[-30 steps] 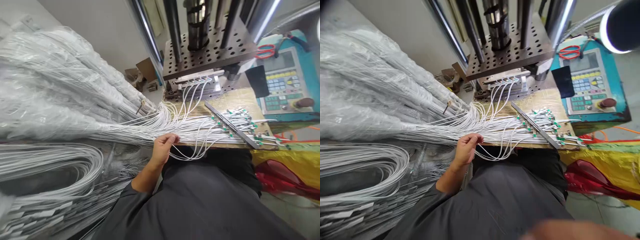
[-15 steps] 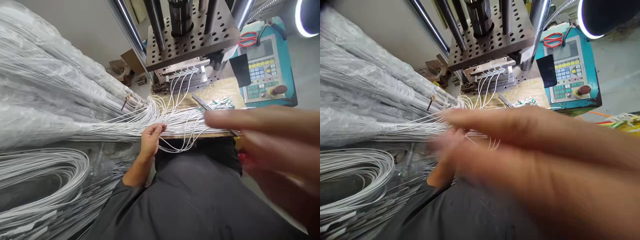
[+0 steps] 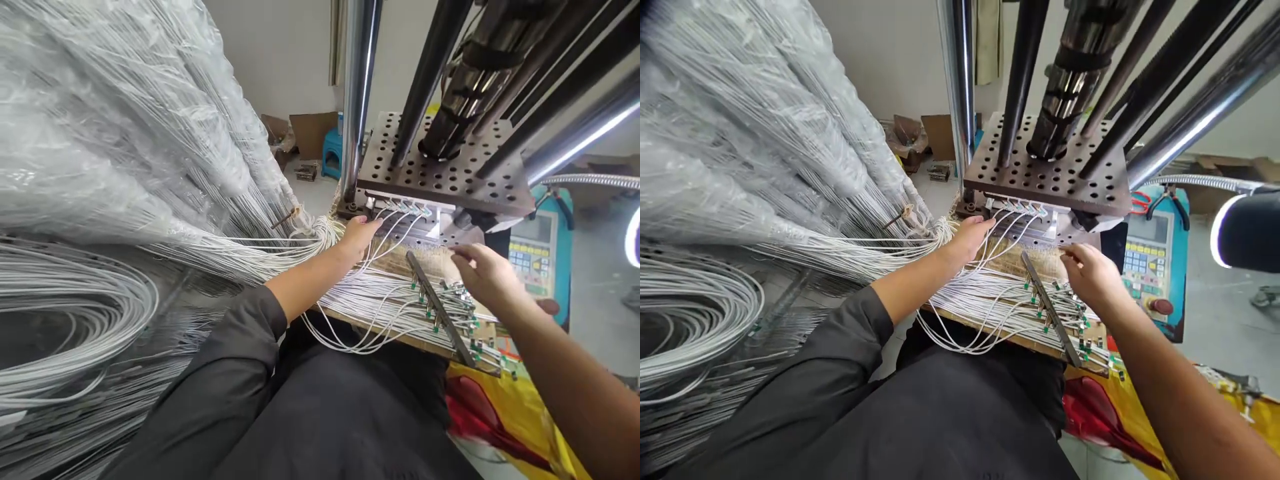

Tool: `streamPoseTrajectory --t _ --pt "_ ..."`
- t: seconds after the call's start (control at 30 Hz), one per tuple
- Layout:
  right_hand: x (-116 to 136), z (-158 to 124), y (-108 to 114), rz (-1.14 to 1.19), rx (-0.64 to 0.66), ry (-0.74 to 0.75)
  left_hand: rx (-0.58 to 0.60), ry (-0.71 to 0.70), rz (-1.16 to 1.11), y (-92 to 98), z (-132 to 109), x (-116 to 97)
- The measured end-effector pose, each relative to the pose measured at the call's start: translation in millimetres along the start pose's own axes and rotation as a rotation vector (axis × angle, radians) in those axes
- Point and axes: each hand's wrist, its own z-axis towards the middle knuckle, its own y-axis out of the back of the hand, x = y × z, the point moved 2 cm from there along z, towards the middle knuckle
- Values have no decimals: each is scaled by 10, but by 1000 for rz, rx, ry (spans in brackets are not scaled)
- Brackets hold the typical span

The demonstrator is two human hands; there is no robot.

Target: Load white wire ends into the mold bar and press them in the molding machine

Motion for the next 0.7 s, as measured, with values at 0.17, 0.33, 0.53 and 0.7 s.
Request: streamPoseTrajectory --t 0.17,0.33,0.53,0.7 --pt "180 905 -395 -60 -42 -120 364 417 -8 -142 205 -38" --pt "297 1664 -674 146 -114 -158 546 504 -37 -253 283 -17" --pt "337 1708 -743 221 -177 -81 547 435 -16 -353 326 105" --pt "208 1146 -561 234 -254 -91 644 428 102 -296 326 47"
